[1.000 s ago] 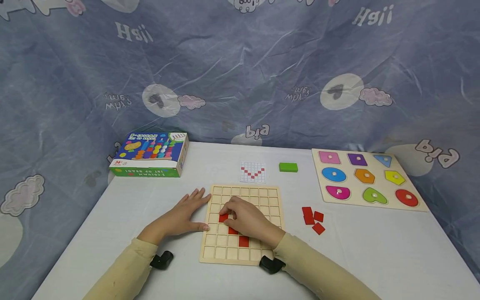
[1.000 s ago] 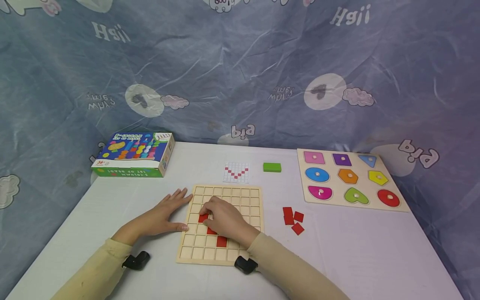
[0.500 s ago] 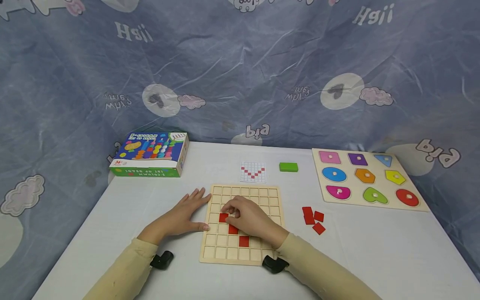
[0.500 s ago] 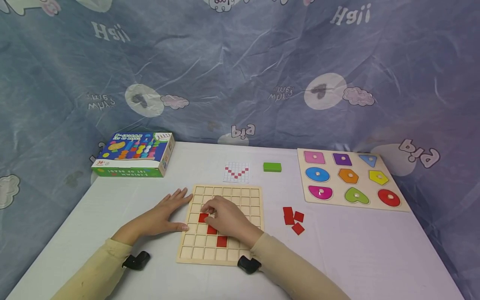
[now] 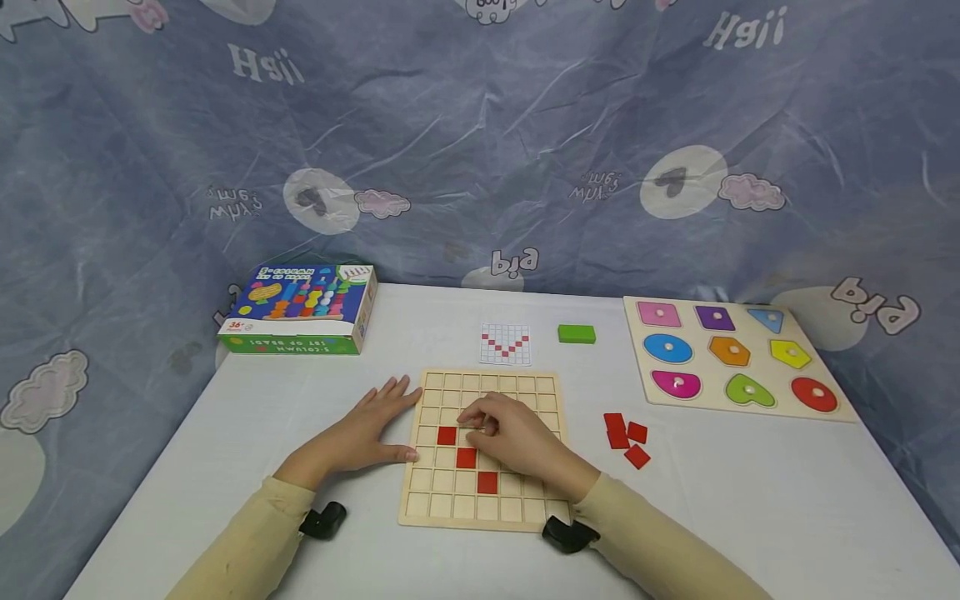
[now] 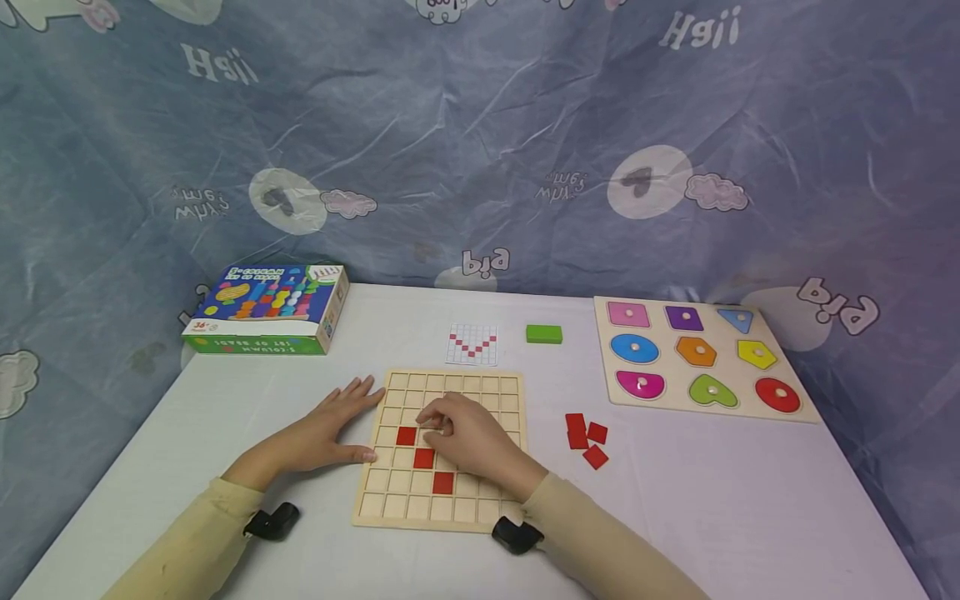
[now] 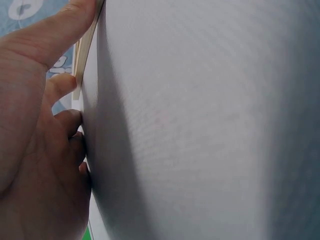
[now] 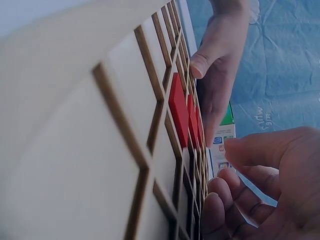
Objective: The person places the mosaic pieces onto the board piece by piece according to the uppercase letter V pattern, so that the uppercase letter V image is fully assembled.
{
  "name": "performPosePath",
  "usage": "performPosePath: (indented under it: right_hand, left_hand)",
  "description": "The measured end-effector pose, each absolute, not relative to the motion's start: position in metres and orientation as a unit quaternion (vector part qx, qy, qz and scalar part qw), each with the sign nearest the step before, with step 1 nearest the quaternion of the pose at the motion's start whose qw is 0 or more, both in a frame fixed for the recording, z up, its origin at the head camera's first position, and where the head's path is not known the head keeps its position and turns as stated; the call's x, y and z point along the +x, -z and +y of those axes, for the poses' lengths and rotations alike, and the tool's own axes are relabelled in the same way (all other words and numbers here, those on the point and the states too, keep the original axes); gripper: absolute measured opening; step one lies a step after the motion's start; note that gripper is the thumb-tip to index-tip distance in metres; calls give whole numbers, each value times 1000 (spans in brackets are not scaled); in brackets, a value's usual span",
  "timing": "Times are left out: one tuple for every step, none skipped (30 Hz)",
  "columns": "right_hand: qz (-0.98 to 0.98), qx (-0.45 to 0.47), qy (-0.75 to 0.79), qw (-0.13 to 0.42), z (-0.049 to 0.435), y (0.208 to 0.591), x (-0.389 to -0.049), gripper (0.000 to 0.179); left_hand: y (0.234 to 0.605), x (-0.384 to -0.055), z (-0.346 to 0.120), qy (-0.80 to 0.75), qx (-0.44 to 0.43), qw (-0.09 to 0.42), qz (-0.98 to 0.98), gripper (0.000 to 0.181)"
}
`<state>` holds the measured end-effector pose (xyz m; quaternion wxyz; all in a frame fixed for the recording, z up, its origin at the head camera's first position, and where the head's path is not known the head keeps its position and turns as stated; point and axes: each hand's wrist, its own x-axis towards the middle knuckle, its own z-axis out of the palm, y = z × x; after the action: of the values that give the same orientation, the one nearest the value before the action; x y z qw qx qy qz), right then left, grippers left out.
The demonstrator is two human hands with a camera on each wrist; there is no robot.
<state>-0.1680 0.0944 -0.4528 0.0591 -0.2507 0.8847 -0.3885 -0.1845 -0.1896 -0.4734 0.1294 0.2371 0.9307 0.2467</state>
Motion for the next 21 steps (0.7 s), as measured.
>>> performPosePath:
  right_hand:
    - [884, -248, 392, 59, 97, 453, -167, 18]
    - [885, -244, 392, 59, 99, 453, -166, 17]
    - [885, -241, 395, 59, 101, 452, -166, 17]
    - [884, -238, 397, 59, 104, 451, -164, 17]
    - [885, -235, 398, 58, 106, 451, -163, 16]
    - [886, -232, 397, 58, 109, 451, -163, 16]
    - [887, -230, 397, 56, 111, 451, -162, 16]
    - [888, -227, 395, 55, 113, 451, -161, 16]
    - [889, -225, 395, 55, 116, 451, -160, 16]
    - [891, -222, 392, 54, 118, 451, -160, 16]
    - [892, -220, 390, 53, 121, 452, -159, 16]
    - [893, -217, 390, 53, 124, 452, -159, 16]
    - [894, -216, 390, 52, 126, 452, -158, 15]
    - [894, -214, 390, 52, 128, 451, -157, 15]
    - [895, -212, 390, 52, 131, 450, -156, 15]
    - [896, -210, 388, 51, 133, 450, -155, 15]
    - [896, -209, 388, 52, 135, 449, -155, 15]
    - [897, -208, 387, 52, 137, 449, -154, 15]
    - [897, -206, 387, 52, 139, 449, -153, 15]
    - [898, -204, 387, 52, 141, 449, -153, 15]
    - [898, -202, 387, 52, 143, 449, -152, 15]
  left_hand:
    - [473, -184, -189, -246, 237, 129, 931, 103]
    - [473, -184, -189, -245, 236, 129, 931, 103]
    - [473, -184, -189, -244, 236, 129, 932, 103]
    - [473, -184, -189, -244, 236, 128, 932, 103]
    - [473, -184, -189, -243, 236, 128, 932, 103]
    - [472, -184, -188, -244, 236, 128, 932, 103]
    - [472, -184, -188, -243, 236, 128, 932, 103]
    - [472, -183, -189, -244, 236, 128, 932, 103]
    - [472, -183, -188, -245, 236, 128, 931, 103]
    - [471, -183, -188, -247, 237, 128, 931, 103]
    - [471, -183, -188, -248, 237, 128, 931, 103]
    - [471, -183, -188, -248, 237, 127, 931, 103]
    - [471, -182, -189, -248, 238, 127, 931, 103]
    - [471, -182, -189, -249, 238, 126, 930, 103]
    - [471, -183, -189, -249, 239, 126, 930, 103]
    - [471, -183, -189, -248, 240, 126, 930, 103]
    - [471, -183, -189, -248, 241, 126, 930, 103]
    - [471, -183, -189, -248, 241, 126, 930, 103]
    - [471, -183, -189, -248, 242, 127, 929, 103]
    - [471, -183, -189, -248, 243, 127, 929, 103]
    - [471, -183, -189, -248, 243, 128, 929, 103]
